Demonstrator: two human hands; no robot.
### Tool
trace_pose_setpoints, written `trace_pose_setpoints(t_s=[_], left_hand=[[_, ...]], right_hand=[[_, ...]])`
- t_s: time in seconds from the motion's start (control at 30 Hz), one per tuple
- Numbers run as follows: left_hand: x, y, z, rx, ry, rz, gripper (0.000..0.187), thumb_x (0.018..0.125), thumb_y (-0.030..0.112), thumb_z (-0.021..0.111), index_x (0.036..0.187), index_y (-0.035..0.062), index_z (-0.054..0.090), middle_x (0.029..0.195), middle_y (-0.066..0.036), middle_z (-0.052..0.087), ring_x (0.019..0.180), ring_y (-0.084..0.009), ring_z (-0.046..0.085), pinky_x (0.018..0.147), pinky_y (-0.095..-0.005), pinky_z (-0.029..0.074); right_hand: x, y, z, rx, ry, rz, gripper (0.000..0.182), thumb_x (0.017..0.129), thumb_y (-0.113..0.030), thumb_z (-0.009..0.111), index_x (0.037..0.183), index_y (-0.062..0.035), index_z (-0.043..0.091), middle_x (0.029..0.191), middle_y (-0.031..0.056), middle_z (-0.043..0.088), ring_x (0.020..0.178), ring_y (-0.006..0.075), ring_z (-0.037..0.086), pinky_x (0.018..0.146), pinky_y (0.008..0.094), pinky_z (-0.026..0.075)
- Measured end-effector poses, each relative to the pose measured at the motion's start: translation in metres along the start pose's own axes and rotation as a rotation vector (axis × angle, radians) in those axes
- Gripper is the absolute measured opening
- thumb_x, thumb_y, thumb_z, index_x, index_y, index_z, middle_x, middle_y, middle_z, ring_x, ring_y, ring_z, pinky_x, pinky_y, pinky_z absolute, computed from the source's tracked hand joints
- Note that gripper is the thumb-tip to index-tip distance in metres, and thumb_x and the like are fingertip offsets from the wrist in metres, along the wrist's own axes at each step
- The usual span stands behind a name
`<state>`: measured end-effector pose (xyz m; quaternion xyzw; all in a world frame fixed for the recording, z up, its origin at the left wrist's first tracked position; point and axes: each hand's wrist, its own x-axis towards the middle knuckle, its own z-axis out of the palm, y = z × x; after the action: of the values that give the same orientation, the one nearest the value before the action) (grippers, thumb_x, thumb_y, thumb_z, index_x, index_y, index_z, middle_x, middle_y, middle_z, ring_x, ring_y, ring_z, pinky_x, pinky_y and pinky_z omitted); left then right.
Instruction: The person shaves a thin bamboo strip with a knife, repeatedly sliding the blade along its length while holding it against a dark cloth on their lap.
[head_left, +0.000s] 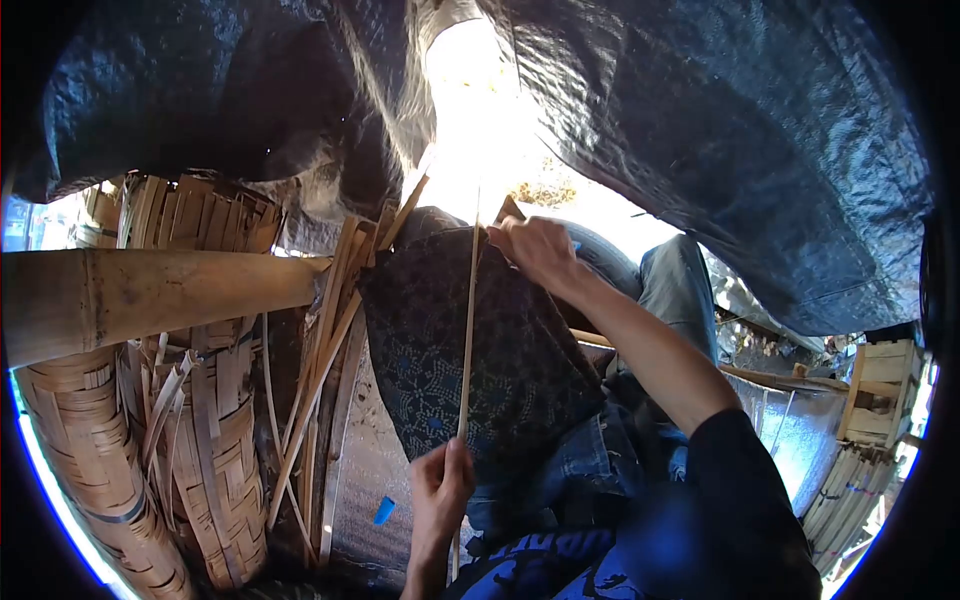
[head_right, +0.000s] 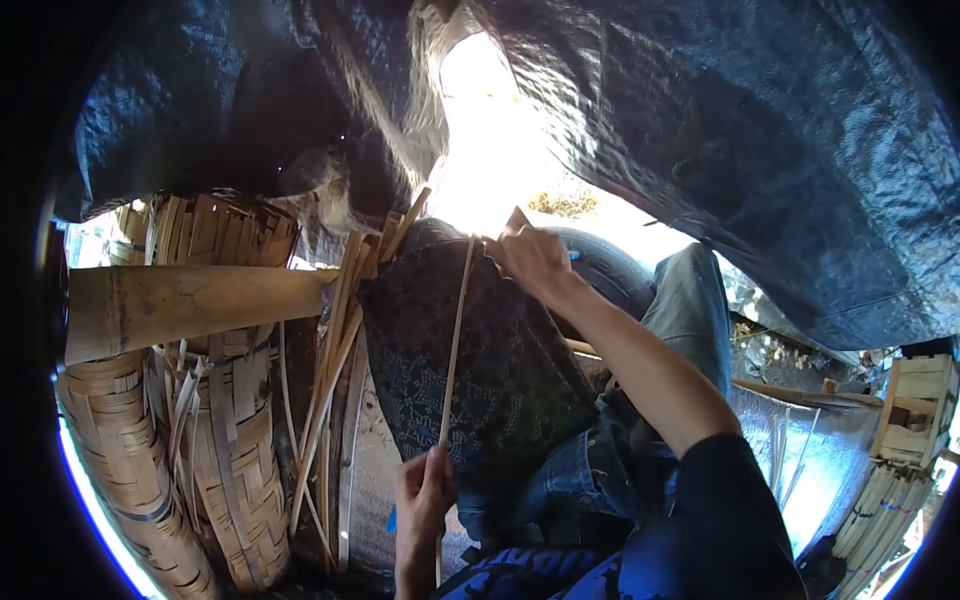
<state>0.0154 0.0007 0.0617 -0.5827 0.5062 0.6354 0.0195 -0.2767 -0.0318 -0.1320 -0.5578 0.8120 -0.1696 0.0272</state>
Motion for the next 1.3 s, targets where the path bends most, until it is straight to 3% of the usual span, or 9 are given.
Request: trace_pose_setpoints(t_s=[0.07,0.13,0.17,0.27,0.33,0.43,0.5,0.57,1.3], left_hand=[[-0.003,-0.004,-0.006,-0.065,-0.025,-0.042,0.042,0.101,0.032,0.048,0.068,0.0062,0.053,0.055,0.006,0.042,0.048,-0.0016,0.036,0.044,-0.0205,0.025],[-0.001,-0.01,-0.007,-0.145,-0.027,-0.073,0.04,0.101,0.033,0.048,0.07,0.007,0.053,0.055,0.006,0.042,0.047,-0.002,0.036,0.043,-0.0208,0.025],[0.005,-0.009,-0.006,-0.122,-0.035,-0.051,0.039,0.101,0.034,0.047,0.072,0.007,0.053,0.054,0.006,0.041,0.046,-0.0021,0.036,0.042,-0.0209,0.025],[0.029,0.005,0.003,-0.118,-0.066,0.014,0.04,0.101,0.034,0.046,0.073,0.0063,0.053,0.054,0.006,0.042,0.046,-0.0017,0.036,0.042,-0.0207,0.024],[0.048,0.009,0.009,-0.132,-0.068,0.027,0.041,0.101,0.034,0.045,0.073,0.0061,0.053,0.054,0.006,0.041,0.045,-0.0016,0.036,0.042,-0.0206,0.024],[0.057,0.019,0.011,-0.141,-0.102,0.04,0.041,0.101,0.034,0.044,0.073,0.0058,0.053,0.053,0.006,0.04,0.044,-0.0018,0.035,0.041,-0.0208,0.024],[0.056,0.016,0.012,-0.159,-0.11,0.007,0.04,0.101,0.034,0.044,0.074,0.0057,0.053,0.053,0.006,0.039,0.044,-0.002,0.035,0.041,-0.021,0.024],[0.06,0.012,0.012,-0.164,-0.095,0.02,0.04,0.102,0.034,0.043,0.074,0.0056,0.053,0.053,0.006,0.039,0.043,-0.0024,0.034,0.041,-0.0215,0.024],[0.052,-0.004,0.017,-0.434,-0.18,-0.083,0.046,0.101,0.04,0.045,0.063,0.0131,0.045,0.047,0.008,0.035,0.037,-0.0012,0.027,0.038,-0.0215,0.017]], right_hand=[[0.026,0.013,-0.014,0.157,-0.374,0.398,0.053,0.101,-0.044,0.038,0.076,-0.0027,0.061,0.048,0.0081,0.054,0.047,0.0255,0.06,0.048,0.0417,0.049],[0.03,0.012,-0.022,0.203,-0.019,0.34,0.05,0.102,-0.036,0.038,0.073,0.0001,0.057,0.051,0.0099,0.054,0.046,0.0218,0.057,0.042,0.0394,0.047],[0.028,0.012,-0.026,0.254,-0.073,0.335,0.048,0.101,-0.038,0.039,0.09,0.0046,0.06,0.052,0.0105,0.054,0.049,0.025,0.059,0.046,0.0413,0.049],[0.013,-0.009,-0.073,0.54,-0.307,0.262,0.047,0.102,-0.037,0.039,0.095,0.0051,0.059,0.055,0.0134,0.056,0.052,0.0279,0.062,0.049,0.0426,0.05],[-0.008,-0.008,-0.079,0.454,-0.152,-0.037,0.046,0.103,-0.036,0.037,0.084,0.0015,0.057,0.053,0.012,0.053,0.047,0.025,0.059,0.046,0.0402,0.048],[-0.025,-0.004,-0.08,0.332,-0.427,0.295,0.056,0.103,-0.045,0.031,0.078,-0.0017,0.057,0.062,0.0139,0.056,0.055,0.0247,0.06,0.056,0.0405,0.047],[-0.052,-0.017,-0.083,0.397,-0.23,-0.026,0.045,0.102,-0.037,0.036,0.078,-0.005,0.056,0.049,0.0082,0.048,0.04,0.0214,0.055,0.041,0.0349,0.046],[-0.058,-0.055,-0.124,0.572,-0.47,0.19,0.05,0.1,-0.043,0.04,0.072,-0.0055,0.057,0.052,0.0114,0.055,0.043,0.0265,0.06,0.045,0.0421,0.049],[-0.059,-0.059,-0.083,0.202,-0.295,0.092,0.05,0.097,-0.042,0.047,0.064,-0.0063,0.056,0.052,0.0171,0.056,0.053,0.0357,0.062,0.048,0.0437,0.05]])
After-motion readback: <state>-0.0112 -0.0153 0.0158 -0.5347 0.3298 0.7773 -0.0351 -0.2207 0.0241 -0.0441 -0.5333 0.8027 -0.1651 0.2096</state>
